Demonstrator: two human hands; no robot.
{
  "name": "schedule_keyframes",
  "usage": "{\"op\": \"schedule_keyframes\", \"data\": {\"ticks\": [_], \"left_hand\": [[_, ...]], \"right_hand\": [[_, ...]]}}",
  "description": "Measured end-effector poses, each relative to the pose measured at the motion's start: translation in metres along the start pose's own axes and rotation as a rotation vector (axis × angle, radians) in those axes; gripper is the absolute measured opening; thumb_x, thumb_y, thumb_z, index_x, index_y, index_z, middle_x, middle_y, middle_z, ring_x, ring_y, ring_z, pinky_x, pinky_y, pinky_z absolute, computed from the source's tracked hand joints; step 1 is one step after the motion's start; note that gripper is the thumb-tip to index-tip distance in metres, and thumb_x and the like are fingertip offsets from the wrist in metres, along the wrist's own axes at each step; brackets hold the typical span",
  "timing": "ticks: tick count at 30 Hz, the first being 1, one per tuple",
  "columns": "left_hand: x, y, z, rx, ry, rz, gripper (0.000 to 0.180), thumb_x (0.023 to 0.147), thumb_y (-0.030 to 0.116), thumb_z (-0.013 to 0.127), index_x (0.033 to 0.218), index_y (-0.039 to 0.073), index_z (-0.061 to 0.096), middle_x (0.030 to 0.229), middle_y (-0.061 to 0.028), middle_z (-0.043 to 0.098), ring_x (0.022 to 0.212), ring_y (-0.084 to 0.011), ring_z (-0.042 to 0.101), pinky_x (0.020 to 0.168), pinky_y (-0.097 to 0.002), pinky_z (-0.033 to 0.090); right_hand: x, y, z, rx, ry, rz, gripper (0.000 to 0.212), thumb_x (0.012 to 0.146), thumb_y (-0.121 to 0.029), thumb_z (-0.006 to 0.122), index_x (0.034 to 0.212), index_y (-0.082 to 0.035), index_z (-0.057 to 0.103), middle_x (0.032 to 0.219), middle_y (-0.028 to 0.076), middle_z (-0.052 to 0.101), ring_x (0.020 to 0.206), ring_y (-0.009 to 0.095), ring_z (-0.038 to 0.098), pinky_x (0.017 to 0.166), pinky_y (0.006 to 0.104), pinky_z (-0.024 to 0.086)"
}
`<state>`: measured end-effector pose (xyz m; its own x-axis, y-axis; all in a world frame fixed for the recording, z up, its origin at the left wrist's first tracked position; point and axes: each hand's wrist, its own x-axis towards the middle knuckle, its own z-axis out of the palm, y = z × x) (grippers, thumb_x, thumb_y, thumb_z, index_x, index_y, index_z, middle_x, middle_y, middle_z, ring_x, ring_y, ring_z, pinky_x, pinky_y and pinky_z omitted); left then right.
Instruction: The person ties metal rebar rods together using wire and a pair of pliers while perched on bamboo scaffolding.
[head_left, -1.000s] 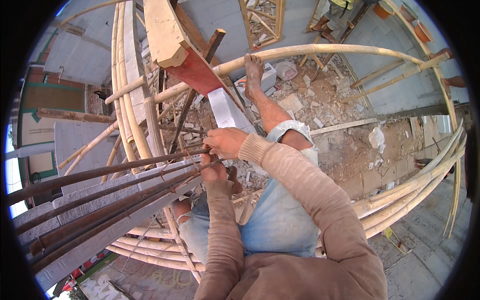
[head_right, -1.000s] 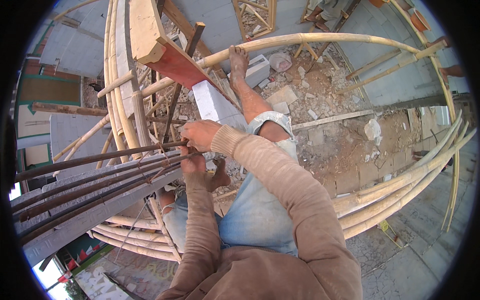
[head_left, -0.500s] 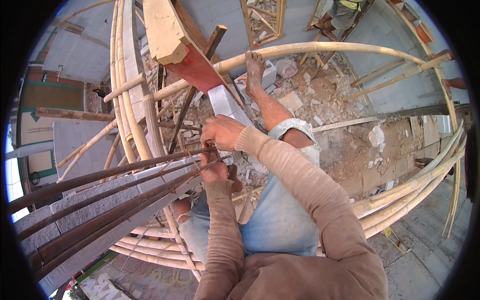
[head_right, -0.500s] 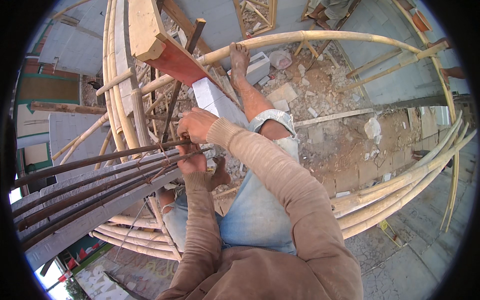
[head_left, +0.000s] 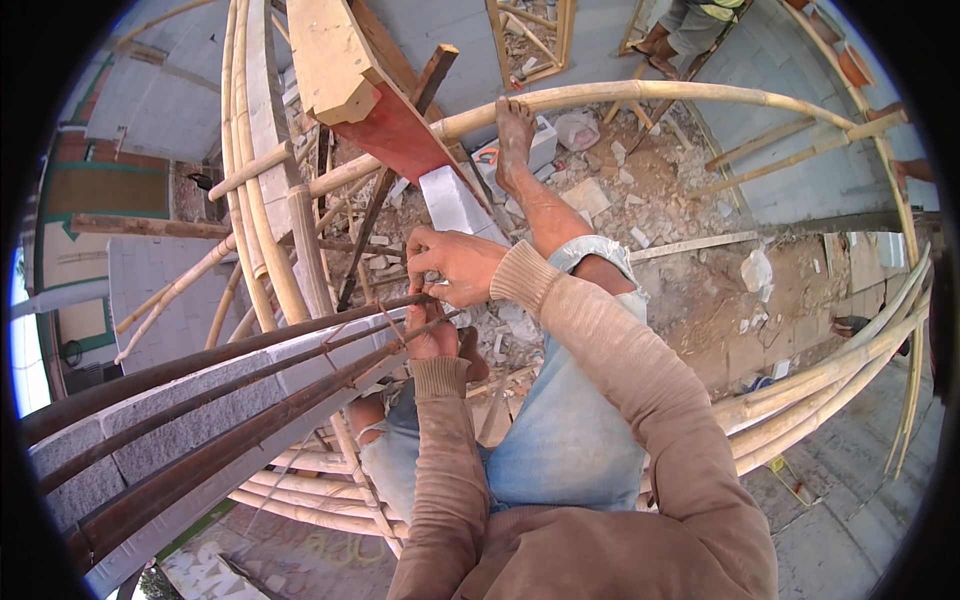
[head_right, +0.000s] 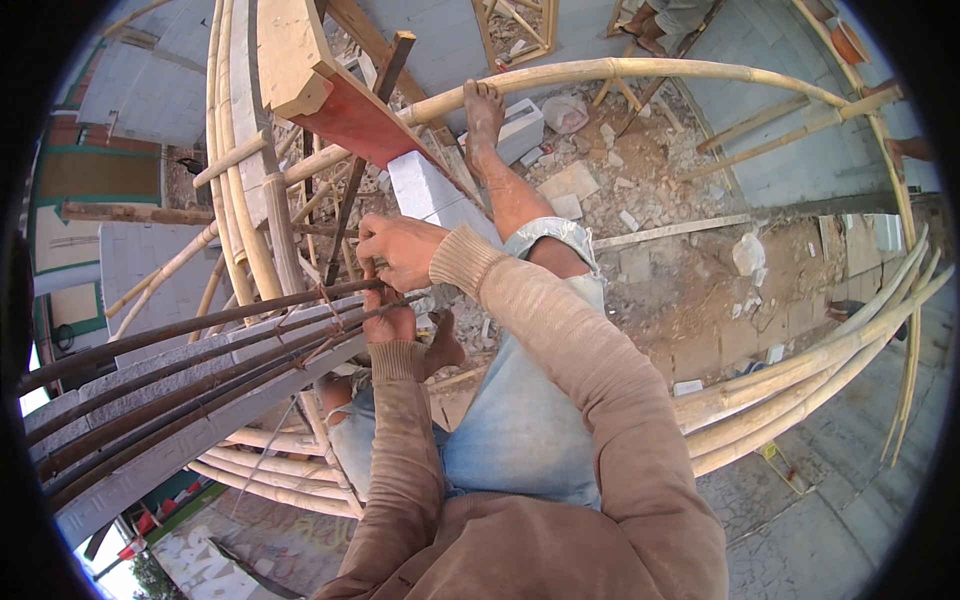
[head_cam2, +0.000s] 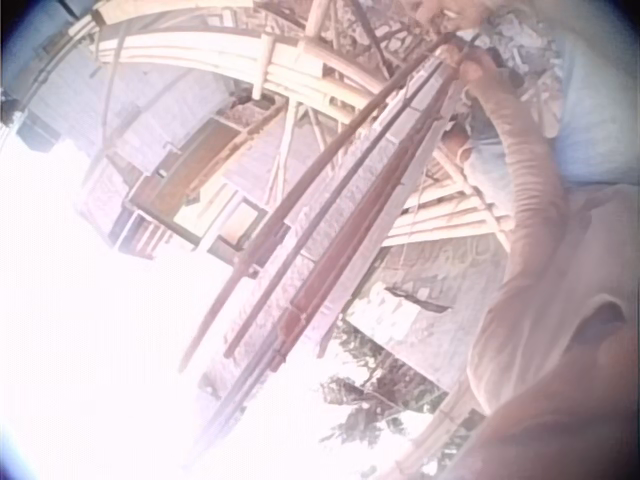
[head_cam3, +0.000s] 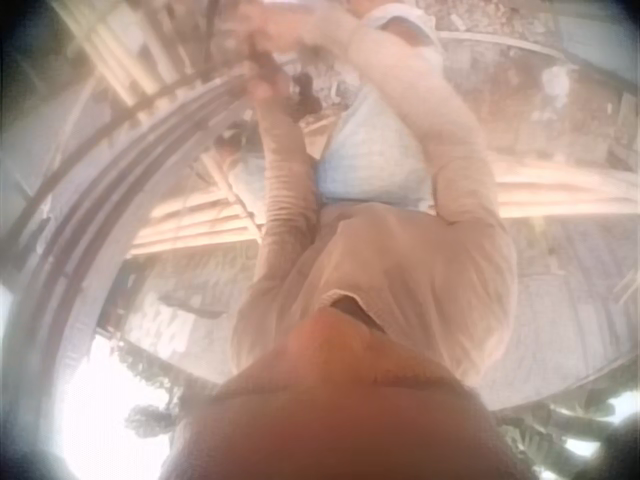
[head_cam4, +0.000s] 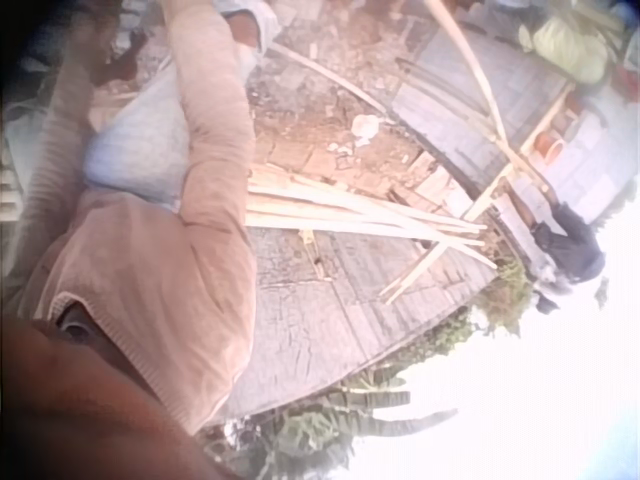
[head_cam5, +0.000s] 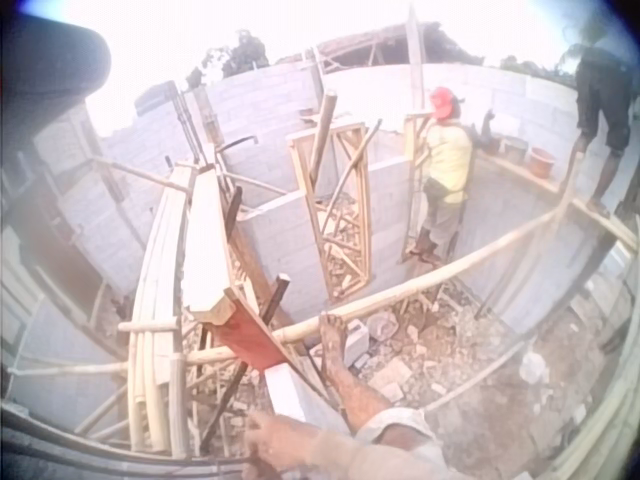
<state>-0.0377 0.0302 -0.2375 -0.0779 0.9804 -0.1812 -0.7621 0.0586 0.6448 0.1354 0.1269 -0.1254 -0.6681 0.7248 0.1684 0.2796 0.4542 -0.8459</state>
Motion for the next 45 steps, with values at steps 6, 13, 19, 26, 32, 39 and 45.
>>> {"op": "schedule_keyframes", "data": {"ticks": [6,13,19,26,32,39,45], "left_hand": [[0.001,-0.003,-0.003,-0.029,0.028,-0.052,0.041,0.097,0.031,0.061,0.130,0.008,0.053,0.126,-0.0056,0.061,0.119,-0.0212,0.056,0.106,-0.0394,0.042],[-0.001,-0.001,0.008,-0.072,0.027,-0.052,0.041,0.097,0.031,0.061,0.130,0.008,0.052,0.129,-0.0073,0.059,0.121,-0.0225,0.055,0.108,-0.0429,0.042],[-0.002,0.002,0.009,-0.112,0.063,-0.134,0.046,0.097,0.031,0.060,0.135,0.009,0.048,0.132,-0.0106,0.057,0.124,-0.0252,0.054,0.109,-0.0461,0.041],[-0.001,0.002,0.007,-0.151,0.015,-0.120,0.054,0.090,0.029,0.069,0.136,0.007,0.050,0.137,-0.0091,0.054,0.126,-0.0253,0.052,0.111,-0.0438,0.040],[0.001,0.001,0.002,-0.066,0.020,-0.005,0.043,0.095,0.026,0.062,0.132,0.005,0.053,0.129,-0.0090,0.060,0.122,-0.0233,0.055,0.110,-0.0395,0.039],[-0.003,0.003,0.015,-0.094,0.105,-0.022,0.041,0.095,0.024,0.061,0.129,0.003,0.055,0.130,-0.0073,0.060,0.124,-0.0217,0.053,0.112,-0.0360,0.036],[-0.004,0.001,0.014,-0.154,0.010,0.007,0.037,0.096,0.024,0.059,0.128,0.004,0.057,0.129,-0.0072,0.061,0.123,-0.0215,0.053,0.111,-0.0366,0.036]], "right_hand": [[-0.010,-0.008,0.017,-0.261,0.160,-0.113,0.014,0.071,-0.014,0.076,0.083,-0.009,0.068,0.109,0.006,0.055,0.104,0.026,0.058,0.091,0.0395,0.047],[-0.016,-0.006,0.037,-0.279,0.235,-0.075,0.009,0.073,-0.014,0.071,0.079,-0.007,0.068,0.108,0.005,0.053,0.110,0.025,0.054,0.089,0.0392,0.049],[-0.018,-0.017,0.039,-0.236,0.247,-0.022,0.011,0.075,-0.008,0.071,0.085,-0.004,0.068,0.115,0.008,0.049,0.110,0.027,0.056,0.088,0.0411,0.050],[-0.021,-0.024,0.033,-0.202,0.166,0.046,0.014,0.078,-0.008,0.069,0.091,-0.001,0.067,0.117,0.009,0.049,0.110,0.029,0.056,0.091,0.0403,0.048],[-0.002,-0.005,0.012,0.147,-0.070,0.275,0.006,0.081,-0.008,0.064,0.084,-0.006,0.069,0.092,0.010,0.062,0.101,0.027,0.058,0.089,0.0392,0.048],[0.016,0.006,0.013,-0.120,-0.024,-0.033,0.010,0.072,-0.005,0.066,0.080,-0.008,0.071,0.090,0.006,0.063,0.094,0.027,0.057,0.082,0.0390,0.048],[0.011,0.008,0.018,-0.141,0.093,-0.138,0.011,0.069,-0.003,0.068,0.078,-0.009,0.071,0.093,0.005,0.060,0.095,0.027,0.057,0.081,0.0402,0.047]]}}
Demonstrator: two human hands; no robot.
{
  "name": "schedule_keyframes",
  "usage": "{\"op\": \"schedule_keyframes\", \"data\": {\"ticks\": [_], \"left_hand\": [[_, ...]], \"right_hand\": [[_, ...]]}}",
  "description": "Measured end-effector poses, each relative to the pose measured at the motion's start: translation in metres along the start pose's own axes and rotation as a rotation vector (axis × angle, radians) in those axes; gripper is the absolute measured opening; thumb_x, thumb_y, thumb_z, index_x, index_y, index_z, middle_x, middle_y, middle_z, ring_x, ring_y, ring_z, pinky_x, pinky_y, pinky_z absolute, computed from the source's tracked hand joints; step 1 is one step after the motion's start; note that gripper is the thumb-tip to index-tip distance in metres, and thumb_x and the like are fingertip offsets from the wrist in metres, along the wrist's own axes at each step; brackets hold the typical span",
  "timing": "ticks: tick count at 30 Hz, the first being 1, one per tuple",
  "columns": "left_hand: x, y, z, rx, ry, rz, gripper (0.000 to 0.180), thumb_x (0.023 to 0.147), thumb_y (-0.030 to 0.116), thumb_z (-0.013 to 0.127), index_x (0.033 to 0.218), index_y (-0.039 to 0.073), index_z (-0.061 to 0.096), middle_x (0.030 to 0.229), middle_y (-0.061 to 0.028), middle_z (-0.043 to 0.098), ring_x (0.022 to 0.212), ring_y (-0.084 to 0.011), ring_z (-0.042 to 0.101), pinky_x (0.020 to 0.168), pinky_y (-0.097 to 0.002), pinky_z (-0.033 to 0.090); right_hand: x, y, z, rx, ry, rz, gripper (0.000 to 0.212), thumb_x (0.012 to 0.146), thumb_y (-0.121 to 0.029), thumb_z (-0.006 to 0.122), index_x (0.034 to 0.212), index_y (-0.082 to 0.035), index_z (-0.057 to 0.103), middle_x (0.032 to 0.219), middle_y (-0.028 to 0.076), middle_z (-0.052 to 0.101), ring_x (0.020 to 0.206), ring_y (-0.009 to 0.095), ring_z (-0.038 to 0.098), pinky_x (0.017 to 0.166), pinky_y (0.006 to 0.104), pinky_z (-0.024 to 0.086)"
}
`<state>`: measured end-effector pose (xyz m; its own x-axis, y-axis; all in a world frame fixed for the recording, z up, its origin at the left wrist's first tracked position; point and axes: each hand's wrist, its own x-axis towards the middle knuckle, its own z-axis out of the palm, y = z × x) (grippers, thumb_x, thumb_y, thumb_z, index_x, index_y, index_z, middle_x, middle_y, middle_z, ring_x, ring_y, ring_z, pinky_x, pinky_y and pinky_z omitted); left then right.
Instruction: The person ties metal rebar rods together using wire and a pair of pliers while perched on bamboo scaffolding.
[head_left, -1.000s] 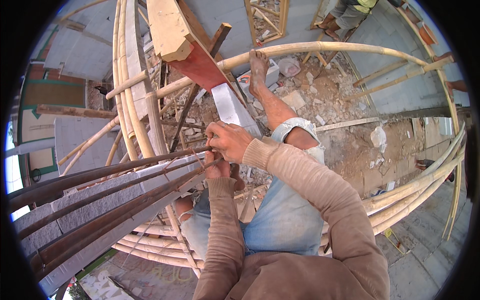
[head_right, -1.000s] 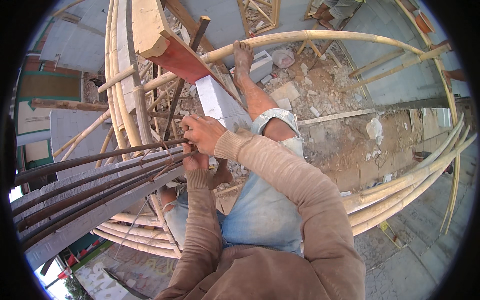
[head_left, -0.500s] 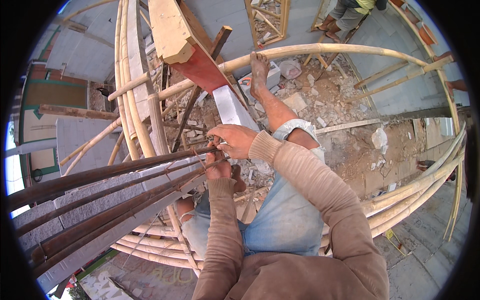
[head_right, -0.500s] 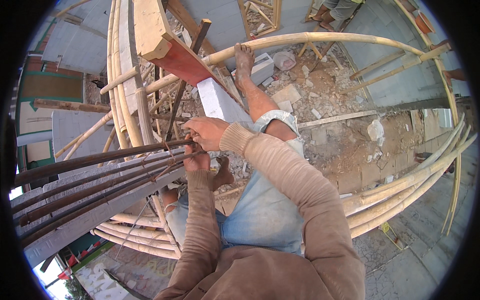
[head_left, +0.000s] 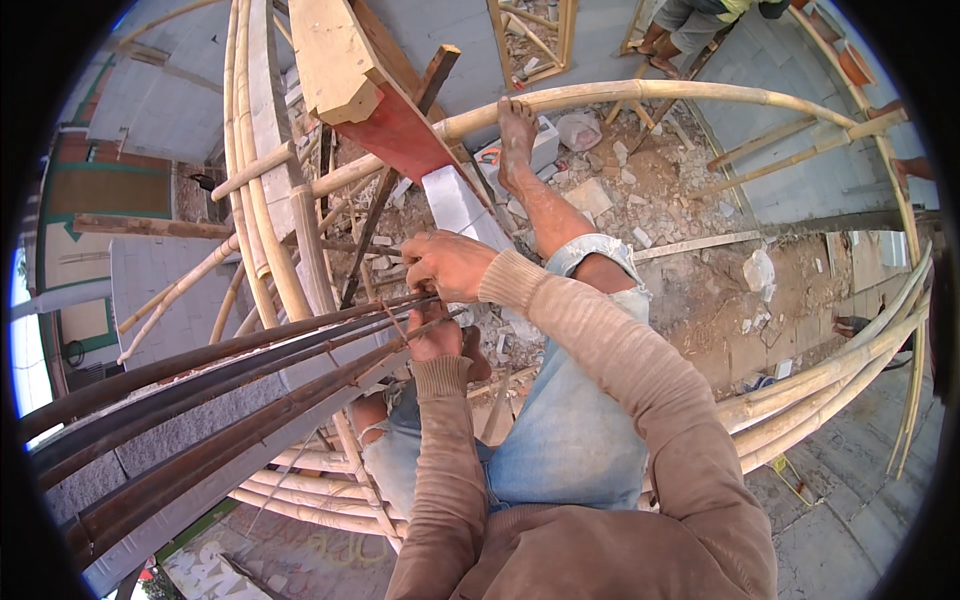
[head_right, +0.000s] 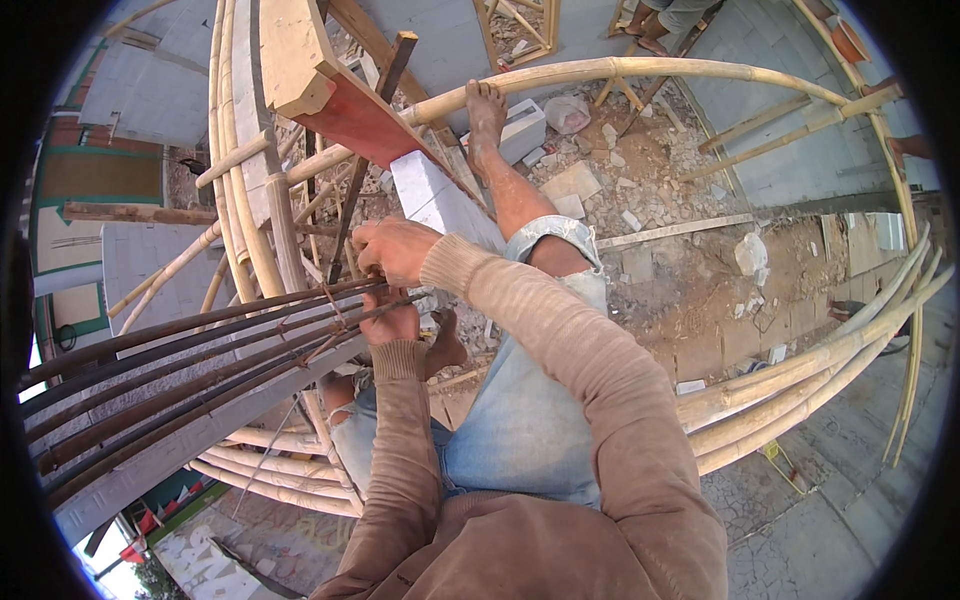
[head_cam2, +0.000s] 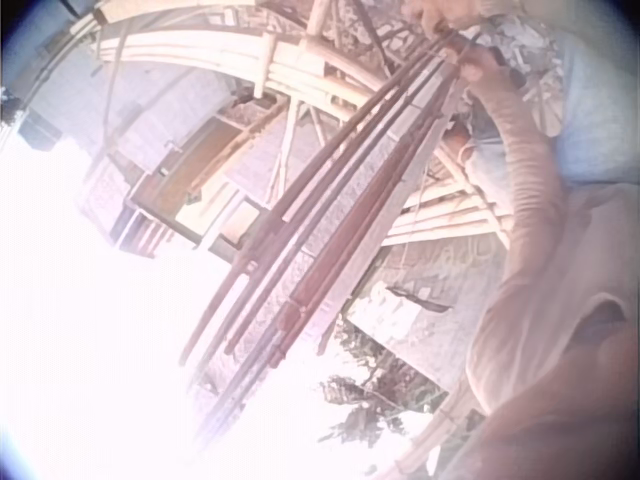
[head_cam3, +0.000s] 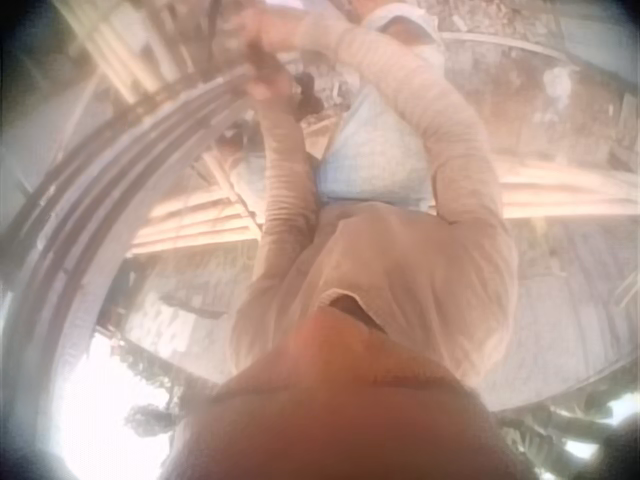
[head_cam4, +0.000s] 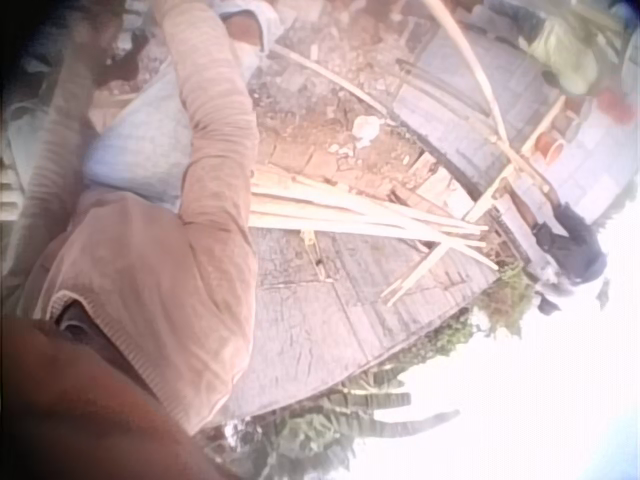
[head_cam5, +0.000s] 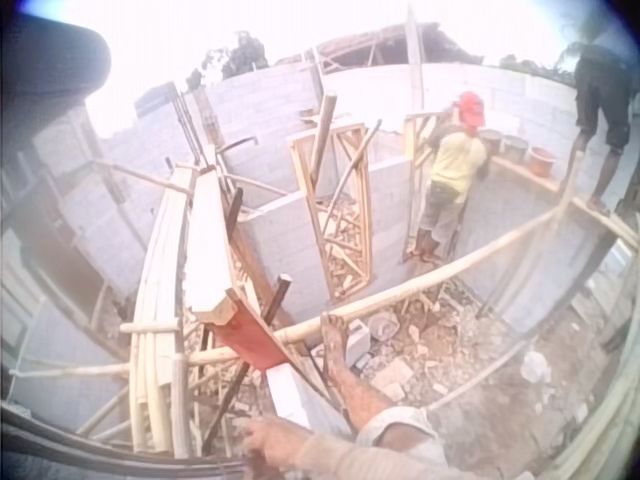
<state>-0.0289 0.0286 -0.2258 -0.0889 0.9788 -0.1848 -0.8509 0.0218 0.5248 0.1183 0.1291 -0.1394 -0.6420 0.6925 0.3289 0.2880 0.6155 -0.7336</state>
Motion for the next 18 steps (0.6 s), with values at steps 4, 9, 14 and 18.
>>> {"op": "schedule_keyframes", "data": {"ticks": [4,9,14,18], "left_hand": [[0.003,-0.002,-0.008,0.035,-0.041,0.006,0.037,0.096,0.024,0.060,0.128,0.005,0.057,0.129,-0.0071,0.061,0.123,-0.0215,0.053,0.111,-0.0380,0.037],[0.006,-0.005,-0.019,0.051,-0.018,-0.013,0.037,0.097,0.025,0.059,0.128,0.004,0.056,0.127,-0.0078,0.061,0.120,-0.0211,0.055,0.108,-0.0389,0.040],[0.008,0.004,-0.044,0.008,-0.062,-0.076,0.032,0.099,0.025,0.057,0.123,0.005,0.057,0.119,-0.0056,0.063,0.116,-0.0203,0.057,0.105,-0.0390,0.042],[0.005,-0.003,-0.021,-0.002,-0.007,-0.070,0.031,0.099,0.025,0.057,0.123,0.005,0.056,0.113,-0.0038,0.064,0.110,-0.0183,0.058,0.104,-0.0384,0.042]], "right_hand": [[-0.003,0.002,-0.004,0.045,-0.017,0.028,0.013,0.068,-0.004,0.069,0.080,-0.009,0.071,0.093,0.005,0.060,0.094,0.027,0.057,0.082,0.0408,0.047],[-0.013,-0.008,-0.015,0.025,-0.085,0.092,0.018,0.070,-0.010,0.073,0.088,-0.010,0.071,0.093,0.006,0.060,0.095,0.028,0.057,0.085,0.0417,0.047],[-0.014,-0.019,-0.009,0.014,0.000,0.013,0.019,0.071,-0.021,0.077,0.086,-0.012,0.070,0.100,0.006,0.061,0.104,0.028,0.057,0.092,0.0419,0.044],[-0.022,-0.008,0.003,-0.018,0.009,0.052,0.015,0.075,-0.021,0.076,0.080,-0.010,0.068,0.103,0.005,0.061,0.104,0.026,0.059,0.090,0.0434,0.044]]}}
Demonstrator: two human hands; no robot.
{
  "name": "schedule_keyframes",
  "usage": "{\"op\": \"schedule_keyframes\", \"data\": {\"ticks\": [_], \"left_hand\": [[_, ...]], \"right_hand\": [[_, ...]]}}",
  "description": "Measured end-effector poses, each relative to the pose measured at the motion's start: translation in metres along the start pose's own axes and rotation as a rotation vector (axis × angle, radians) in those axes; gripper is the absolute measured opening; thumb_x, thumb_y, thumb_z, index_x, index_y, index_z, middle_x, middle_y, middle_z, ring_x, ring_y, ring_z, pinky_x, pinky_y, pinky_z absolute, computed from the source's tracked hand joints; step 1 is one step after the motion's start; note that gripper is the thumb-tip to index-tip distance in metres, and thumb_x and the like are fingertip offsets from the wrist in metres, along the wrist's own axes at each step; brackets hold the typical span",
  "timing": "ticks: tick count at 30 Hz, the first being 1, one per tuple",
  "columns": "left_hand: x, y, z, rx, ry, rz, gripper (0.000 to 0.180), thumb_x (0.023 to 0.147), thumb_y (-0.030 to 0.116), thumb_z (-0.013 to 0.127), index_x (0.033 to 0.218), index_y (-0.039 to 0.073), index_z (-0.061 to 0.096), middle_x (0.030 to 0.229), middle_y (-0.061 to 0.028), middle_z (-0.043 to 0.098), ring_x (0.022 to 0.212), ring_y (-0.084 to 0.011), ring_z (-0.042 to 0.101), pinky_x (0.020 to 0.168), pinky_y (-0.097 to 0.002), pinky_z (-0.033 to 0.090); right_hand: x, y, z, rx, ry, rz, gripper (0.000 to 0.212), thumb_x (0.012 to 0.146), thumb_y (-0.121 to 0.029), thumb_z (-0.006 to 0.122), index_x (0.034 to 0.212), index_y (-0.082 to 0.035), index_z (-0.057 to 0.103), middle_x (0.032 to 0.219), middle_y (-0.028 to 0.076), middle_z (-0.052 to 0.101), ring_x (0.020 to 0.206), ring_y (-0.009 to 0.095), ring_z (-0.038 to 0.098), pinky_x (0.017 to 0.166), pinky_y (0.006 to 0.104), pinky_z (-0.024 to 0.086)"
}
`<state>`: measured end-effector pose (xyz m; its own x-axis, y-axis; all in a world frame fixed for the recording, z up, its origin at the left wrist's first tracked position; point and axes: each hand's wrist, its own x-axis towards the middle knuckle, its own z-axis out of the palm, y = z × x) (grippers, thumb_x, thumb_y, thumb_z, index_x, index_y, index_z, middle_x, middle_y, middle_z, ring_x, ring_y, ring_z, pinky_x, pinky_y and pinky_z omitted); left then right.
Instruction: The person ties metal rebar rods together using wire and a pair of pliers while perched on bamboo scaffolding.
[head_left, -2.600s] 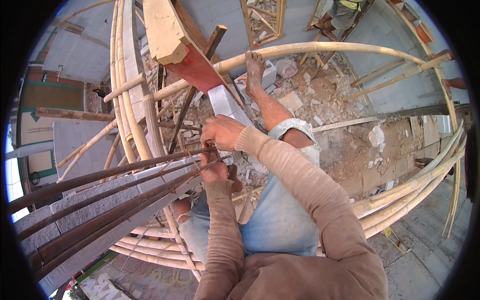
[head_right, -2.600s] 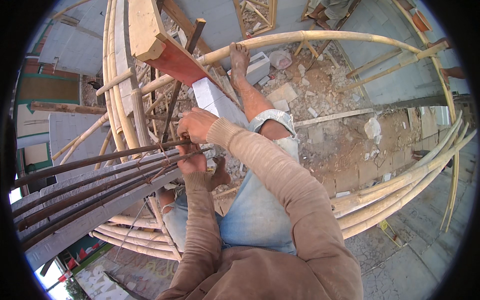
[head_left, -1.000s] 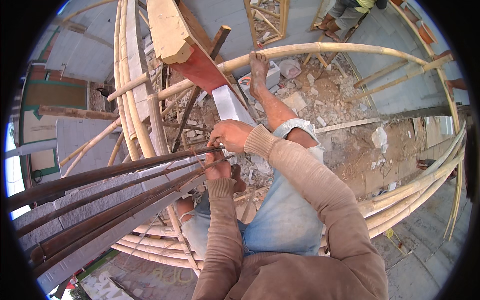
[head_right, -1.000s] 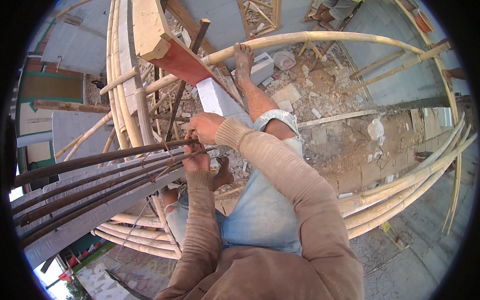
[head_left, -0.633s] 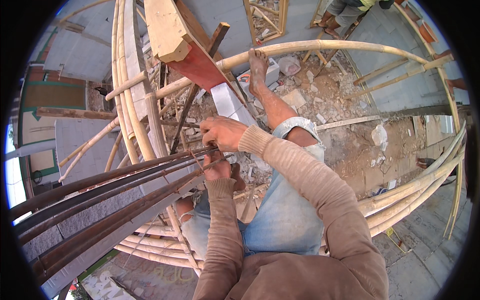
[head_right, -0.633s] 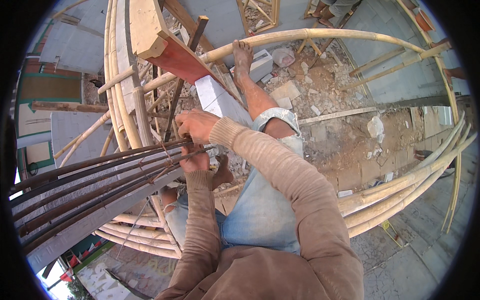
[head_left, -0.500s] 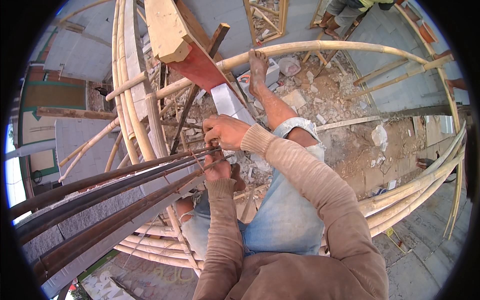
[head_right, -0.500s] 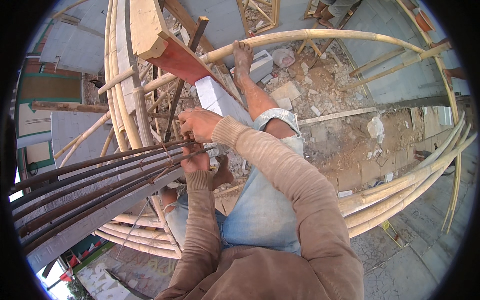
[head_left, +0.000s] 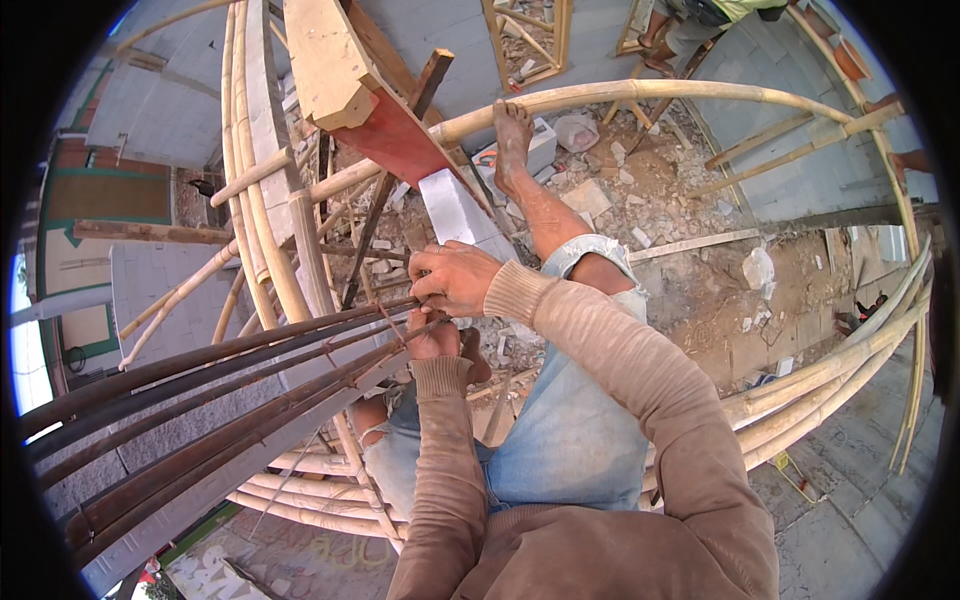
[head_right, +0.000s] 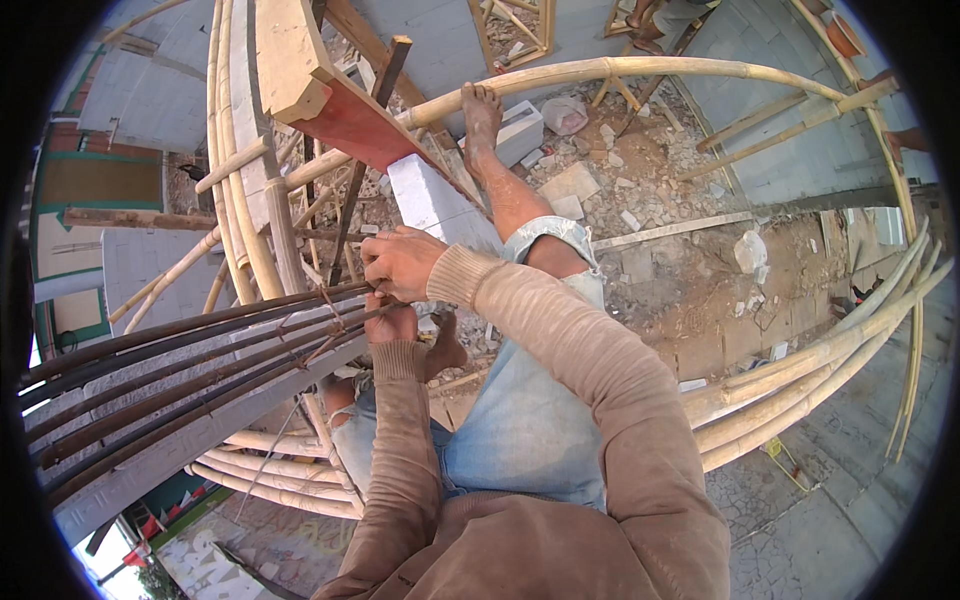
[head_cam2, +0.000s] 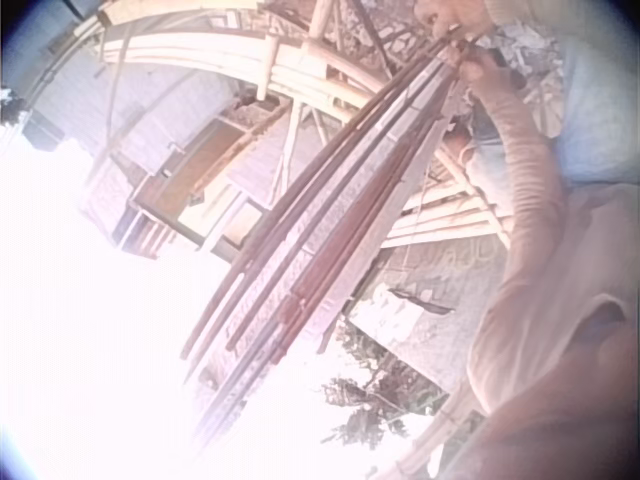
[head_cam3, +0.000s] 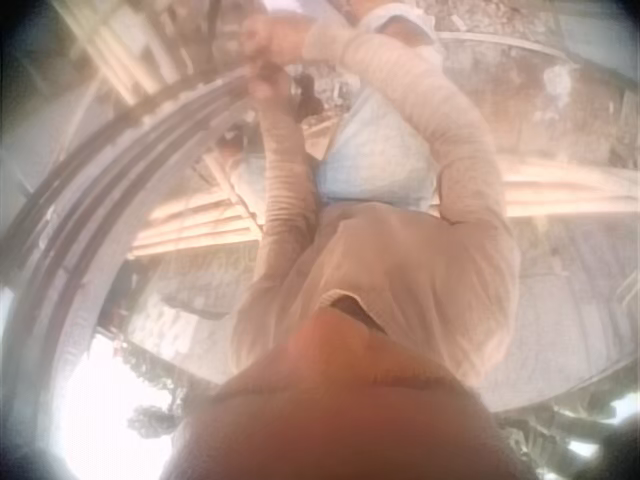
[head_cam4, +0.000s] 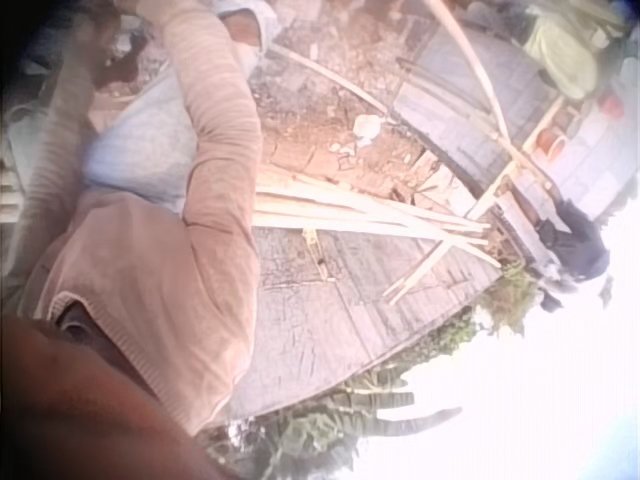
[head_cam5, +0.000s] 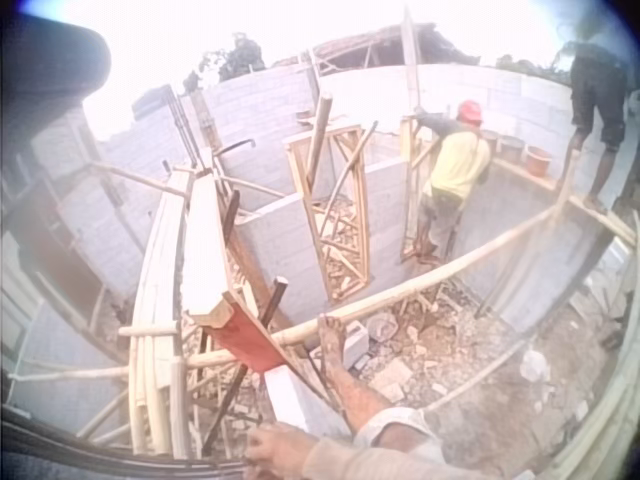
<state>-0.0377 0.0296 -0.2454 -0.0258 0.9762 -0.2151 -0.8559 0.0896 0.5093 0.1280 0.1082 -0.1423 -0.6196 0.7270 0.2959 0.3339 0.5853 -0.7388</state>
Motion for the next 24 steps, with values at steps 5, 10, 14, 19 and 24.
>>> {"op": "schedule_keyframes", "data": {"ticks": [5,10,14,19,24], "left_hand": [[-0.002,-0.003,0.018,0.060,0.005,0.020,0.040,0.094,0.023,0.064,0.129,0.005,0.053,0.121,-0.0049,0.061,0.113,-0.0180,0.056,0.105,-0.0357,0.042],[0.001,0.003,0.017,0.094,0.023,0.091,0.050,0.091,0.021,0.068,0.135,0.005,0.050,0.120,-0.0041,0.062,0.110,-0.0168,0.058,0.103,-0.0329,0.043],[0.000,-0.001,0.019,0.132,0.064,0.094,0.048,0.090,0.021,0.069,0.132,0.005,0.051,0.121,-0.0047,0.062,0.111,-0.0170,0.057,0.106,-0.0338,0.041],[-0.003,0.002,0.008,-0.004,0.066,0.084,0.039,0.090,0.014,0.065,0.126,0.003,0.054,0.120,-0.0069,0.062,0.113,-0.0204,0.057,0.109,-0.0361,0.038],[-0.007,0.000,0.022,0.026,0.085,0.081,0.035,0.087,0.004,0.061,0.122,0.000,0.056,0.118,-0.0091,0.062,0.115,-0.0215,0.056,0.110,-0.0359,0.038]], "right_hand": [[0.003,0.017,0.007,0.317,-0.045,0.091,0.010,0.077,-0.008,0.071,0.075,-0.004,0.062,0.095,0.007,0.065,0.090,0.029,0.065,0.078,0.0431,0.050],[0.016,0.003,-0.008,0.413,-0.112,0.213,0.010,0.077,-0.003,0.069,0.073,0.000,0.060,0.091,0.011,0.068,0.083,0.030,0.068,0.073,0.0425,0.052],[0.018,0.011,-0.010,0.288,-0.221,0.183,0.006,0.080,-0.007,0.068,0.084,-0.002,0.067,0.092,0.009,0.067,0.090,0.031,0.066,0.075,0.0411,0.051],[0.025,0.012,-0.009,0.123,-0.260,0.036,0.016,0.081,-0.012,0.070,0.096,-0.007,0.071,0.089,0.008,0.062,0.088,0.031,0.065,0.074,0.0437,0.050],[0.016,0.011,-0.011,0.000,-0.204,0.009,0.009,0.084,-0.017,0.066,0.088,-0.008,0.067,0.088,0.007,0.058,0.085,0.031,0.063,0.072,0.0450,0.049]]}}
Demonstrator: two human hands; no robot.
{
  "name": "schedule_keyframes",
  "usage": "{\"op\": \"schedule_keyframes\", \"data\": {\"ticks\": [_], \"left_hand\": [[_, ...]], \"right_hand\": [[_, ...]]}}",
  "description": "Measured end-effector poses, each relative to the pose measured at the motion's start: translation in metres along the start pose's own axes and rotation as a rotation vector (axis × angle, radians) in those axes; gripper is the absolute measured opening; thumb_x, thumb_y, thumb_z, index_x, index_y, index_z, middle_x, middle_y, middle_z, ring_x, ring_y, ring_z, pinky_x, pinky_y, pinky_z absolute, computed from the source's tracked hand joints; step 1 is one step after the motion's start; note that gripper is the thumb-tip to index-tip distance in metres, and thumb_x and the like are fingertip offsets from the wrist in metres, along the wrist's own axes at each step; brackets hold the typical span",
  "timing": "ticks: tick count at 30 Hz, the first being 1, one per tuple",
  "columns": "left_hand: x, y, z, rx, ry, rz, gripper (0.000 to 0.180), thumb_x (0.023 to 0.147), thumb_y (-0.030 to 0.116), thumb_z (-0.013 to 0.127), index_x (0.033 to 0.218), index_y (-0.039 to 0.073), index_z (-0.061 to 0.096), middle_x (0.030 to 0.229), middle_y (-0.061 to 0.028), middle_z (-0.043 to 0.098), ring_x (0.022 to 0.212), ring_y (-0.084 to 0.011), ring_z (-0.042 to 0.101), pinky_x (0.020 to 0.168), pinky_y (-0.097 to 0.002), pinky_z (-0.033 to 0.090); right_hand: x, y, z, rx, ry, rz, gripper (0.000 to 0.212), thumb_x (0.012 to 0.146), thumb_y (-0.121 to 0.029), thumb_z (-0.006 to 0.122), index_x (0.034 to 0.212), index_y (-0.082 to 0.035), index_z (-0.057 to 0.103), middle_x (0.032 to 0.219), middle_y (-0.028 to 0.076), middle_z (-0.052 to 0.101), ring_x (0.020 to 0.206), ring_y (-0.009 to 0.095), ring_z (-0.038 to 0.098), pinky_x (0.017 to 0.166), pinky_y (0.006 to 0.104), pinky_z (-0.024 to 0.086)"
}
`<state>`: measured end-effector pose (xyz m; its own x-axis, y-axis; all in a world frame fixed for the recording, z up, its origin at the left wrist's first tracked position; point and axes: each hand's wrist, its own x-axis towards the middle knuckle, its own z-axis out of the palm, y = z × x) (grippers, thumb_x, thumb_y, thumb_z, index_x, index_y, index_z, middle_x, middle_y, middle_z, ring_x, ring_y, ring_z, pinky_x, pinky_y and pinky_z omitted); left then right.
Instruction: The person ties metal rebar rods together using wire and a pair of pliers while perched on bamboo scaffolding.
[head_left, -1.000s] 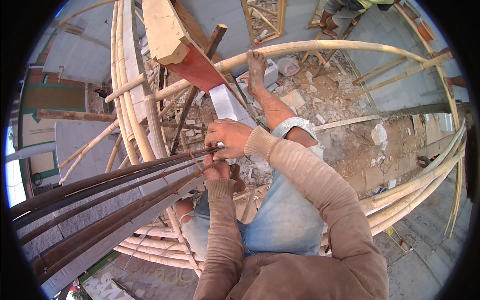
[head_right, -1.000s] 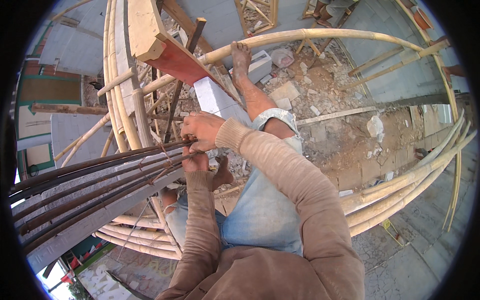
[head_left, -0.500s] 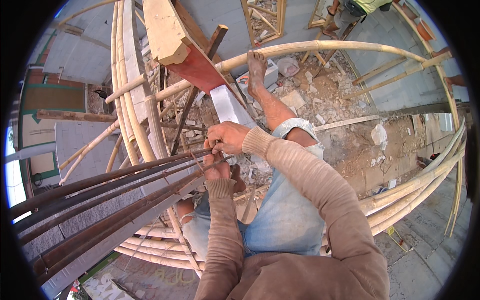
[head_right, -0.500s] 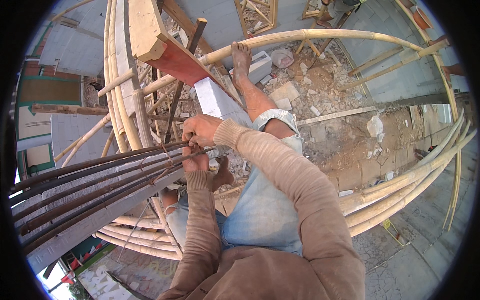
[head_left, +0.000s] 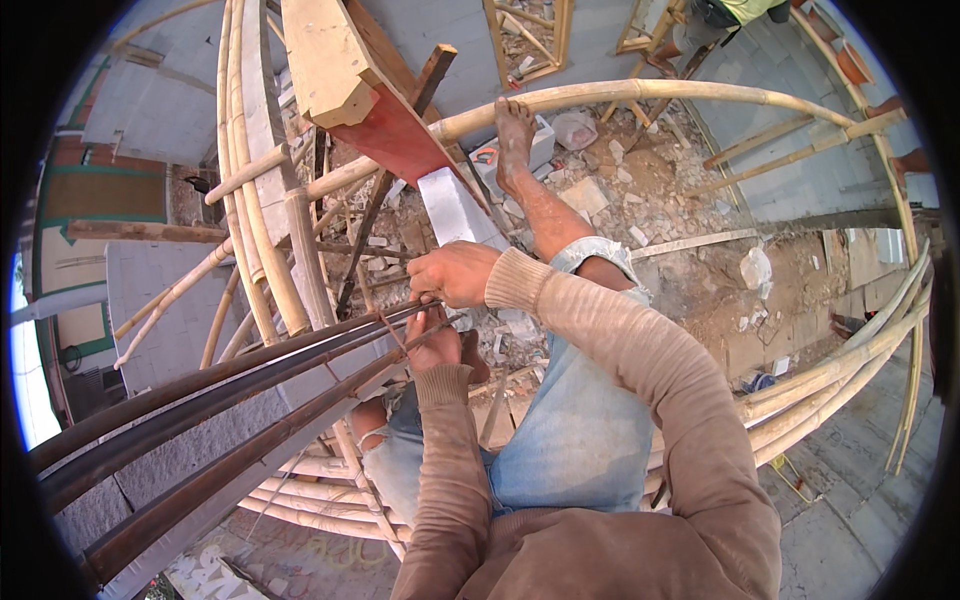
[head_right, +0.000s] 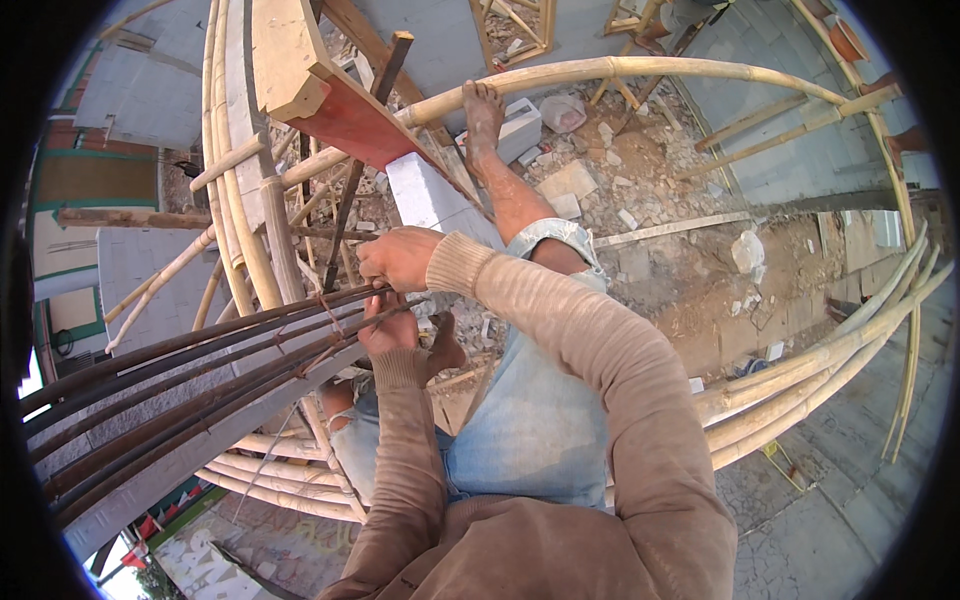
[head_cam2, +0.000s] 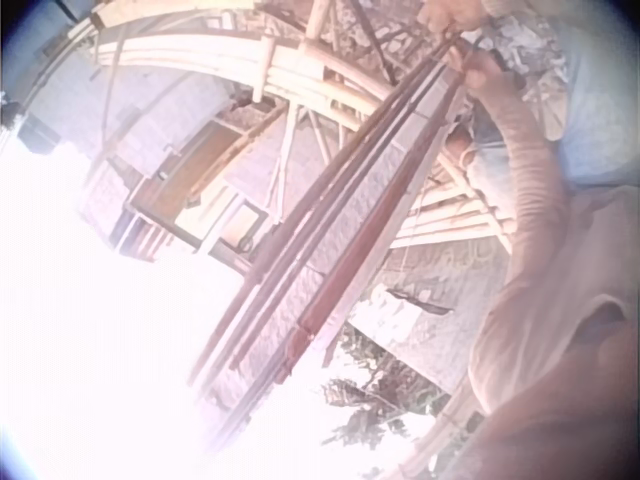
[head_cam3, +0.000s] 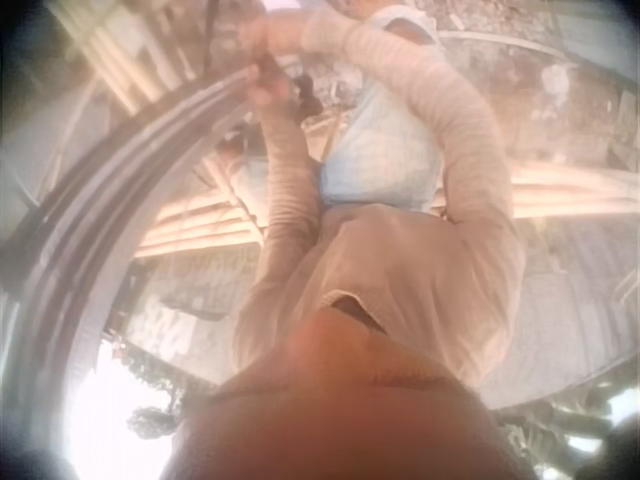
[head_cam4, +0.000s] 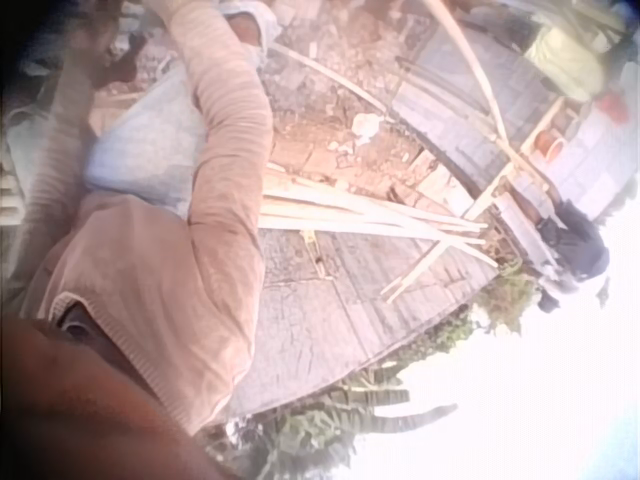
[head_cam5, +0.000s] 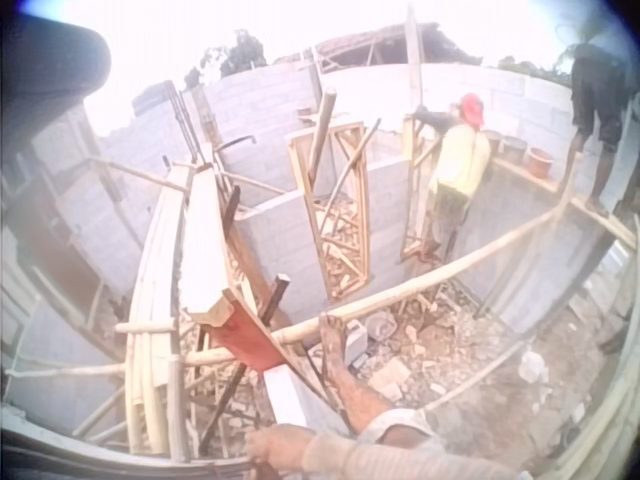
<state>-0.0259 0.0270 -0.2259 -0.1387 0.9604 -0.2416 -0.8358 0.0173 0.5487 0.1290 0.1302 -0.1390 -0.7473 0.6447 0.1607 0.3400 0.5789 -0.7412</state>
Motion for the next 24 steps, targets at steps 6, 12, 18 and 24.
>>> {"op": "schedule_keyframes", "data": {"ticks": [6,12,18,24], "left_hand": [[0.000,-0.002,-0.016,0.128,0.005,0.035,0.034,0.089,0.004,0.064,0.122,0.000,0.056,0.121,-0.0096,0.061,0.116,-0.0209,0.056,0.109,-0.0352,0.040],[-0.002,-0.009,0.000,0.243,0.074,0.104,0.034,0.091,0.008,0.067,0.123,0.000,0.056,0.121,-0.0082,0.062,0.115,-0.0201,0.058,0.107,-0.0346,0.043],[-0.004,-0.010,0.006,0.248,0.111,0.153,0.029,0.093,0.004,0.064,0.120,0.001,0.057,0.117,-0.0079,0.063,0.110,-0.0180,0.059,0.101,-0.0321,0.045],[-0.006,-0.009,0.003,0.313,0.072,0.179,0.021,0.096,0.008,0.062,0.115,0.001,0.058,0.113,-0.0076,0.063,0.105,-0.0157,0.059,0.093,-0.0298,0.046]], "right_hand": [[0.000,0.000,0.001,-0.004,0.033,-0.043,0.011,0.085,-0.017,0.063,0.082,-0.007,0.060,0.087,0.007,0.056,0.080,0.032,0.063,0.069,0.0459,0.048],[-0.001,-0.006,-0.007,0.023,0.003,0.012,0.008,0.080,-0.014,0.062,0.080,-0.006,0.065,0.089,0.010,0.062,0.086,0.033,0.065,0.074,0.0458,0.050],[-0.003,-0.009,-0.005,-0.005,0.022,0.035,0.008,0.081,-0.014,0.062,0.084,-0.008,0.065,0.090,0.009,0.063,0.087,0.033,0.065,0.073,0.0457,0.051],[-0.011,-0.010,0.006,-0.152,0.044,-0.023,0.012,0.080,-0.009,0.061,0.092,-0.009,0.061,0.092,0.006,0.056,0.089,0.030,0.064,0.072,0.0458,0.053]]}}
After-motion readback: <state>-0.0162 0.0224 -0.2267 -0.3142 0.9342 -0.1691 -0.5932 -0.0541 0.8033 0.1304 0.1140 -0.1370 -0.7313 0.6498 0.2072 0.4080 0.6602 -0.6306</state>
